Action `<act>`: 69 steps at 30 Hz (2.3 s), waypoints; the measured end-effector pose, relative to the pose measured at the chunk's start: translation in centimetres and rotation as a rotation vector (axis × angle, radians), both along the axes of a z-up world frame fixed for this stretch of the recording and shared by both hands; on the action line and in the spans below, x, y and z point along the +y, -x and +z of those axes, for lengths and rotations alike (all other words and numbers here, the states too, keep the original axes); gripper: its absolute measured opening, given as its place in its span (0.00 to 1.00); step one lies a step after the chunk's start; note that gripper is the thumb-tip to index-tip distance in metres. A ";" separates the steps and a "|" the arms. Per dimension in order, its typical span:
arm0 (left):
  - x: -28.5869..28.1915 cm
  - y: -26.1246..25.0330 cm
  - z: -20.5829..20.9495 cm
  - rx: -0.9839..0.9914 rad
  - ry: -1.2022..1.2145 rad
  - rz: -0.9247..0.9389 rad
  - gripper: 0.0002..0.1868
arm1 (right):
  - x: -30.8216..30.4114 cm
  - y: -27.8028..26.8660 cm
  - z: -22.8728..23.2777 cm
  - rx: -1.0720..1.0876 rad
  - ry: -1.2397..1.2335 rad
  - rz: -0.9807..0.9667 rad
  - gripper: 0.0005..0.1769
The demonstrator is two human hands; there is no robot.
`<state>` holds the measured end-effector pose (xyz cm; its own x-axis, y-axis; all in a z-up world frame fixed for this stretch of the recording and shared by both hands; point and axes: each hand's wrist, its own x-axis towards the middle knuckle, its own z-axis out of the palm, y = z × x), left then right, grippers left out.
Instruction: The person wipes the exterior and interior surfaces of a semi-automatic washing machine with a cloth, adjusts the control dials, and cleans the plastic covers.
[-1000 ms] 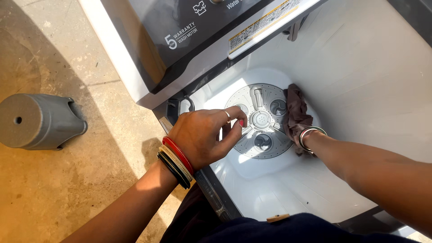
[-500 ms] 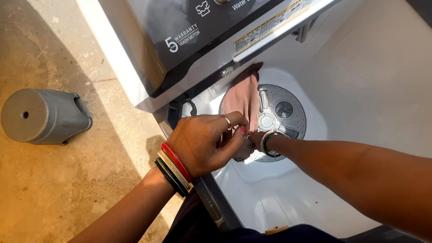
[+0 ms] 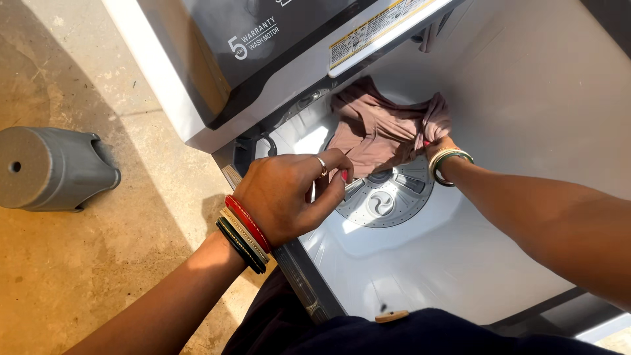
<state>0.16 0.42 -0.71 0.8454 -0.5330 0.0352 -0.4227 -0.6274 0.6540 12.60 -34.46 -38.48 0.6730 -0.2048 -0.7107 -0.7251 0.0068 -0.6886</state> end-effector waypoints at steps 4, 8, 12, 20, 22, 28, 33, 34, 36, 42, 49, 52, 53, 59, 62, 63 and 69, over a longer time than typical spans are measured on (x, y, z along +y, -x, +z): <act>-0.1 0.0 0.1 -0.017 -0.001 0.000 0.09 | 2.6 1.2 0.6 0.053 0.435 0.717 0.15; -0.2 0.0 0.3 0.002 -0.031 0.001 0.10 | 8.1 8.2 0.1 0.236 0.299 1.567 0.16; 0.0 0.0 0.4 0.011 -0.002 -0.002 0.11 | 10.5 4.7 1.2 0.040 0.284 1.112 0.17; 0.1 -0.1 0.4 -0.033 0.028 -0.024 0.09 | 4.9 -3.1 2.6 -0.111 0.724 0.766 0.18; -0.2 0.0 0.4 -0.028 -0.001 -0.033 0.09 | 6.3 3.6 0.4 0.015 0.646 1.118 0.19; 0.0 0.2 0.4 -0.083 0.028 -0.084 0.09 | 12.5 8.7 -0.6 -0.188 0.221 1.530 0.20; 0.1 0.7 0.0 -0.112 0.085 -0.086 0.08 | 6.3 -1.4 4.4 -0.084 0.886 0.541 0.23; 0.1 0.6 0.1 -0.139 0.100 -0.083 0.08 | 4.8 -1.4 4.8 -0.089 0.941 0.582 0.23; 0.1 0.5 0.3 -0.088 0.059 -0.070 0.08 | 3.6 0.8 4.5 -0.061 1.038 0.763 0.24; -0.3 0.4 0.4 -0.062 -0.002 -0.021 0.08 | 10.0 14.4 0.3 0.281 0.387 1.799 0.27; 0.3 0.7 0.2 -0.124 0.117 -0.054 0.09 | 7.8 1.0 4.2 -0.080 0.594 0.655 0.32; 0.1 0.6 0.4 -0.102 0.097 -0.053 0.08 | 2.9 -1.7 8.1 -0.131 0.959 0.607 0.30; -0.1 0.0 0.4 -0.101 0.069 -0.023 0.08 | 2.3 -1.4 9.1 -0.121 1.031 0.705 0.30; -0.1 0.2 0.5 -0.017 -0.005 0.002 0.09 | 10.0 12.3 4.3 0.297 0.486 1.597 0.29; -0.2 0.6 0.2 -0.067 0.020 -0.001 0.10 | 13.4 8.9 3.4 0.117 0.258 1.455 0.28; -0.3 0.5 0.1 -0.086 0.039 -0.013 0.10 | 13.2 6.0 4.7 -0.026 0.298 1.295 0.28; -0.4 0.5 0.5 -0.040 0.016 -0.010 0.08 | 2.2 0.2 9.9 -0.161 0.903 0.339 0.21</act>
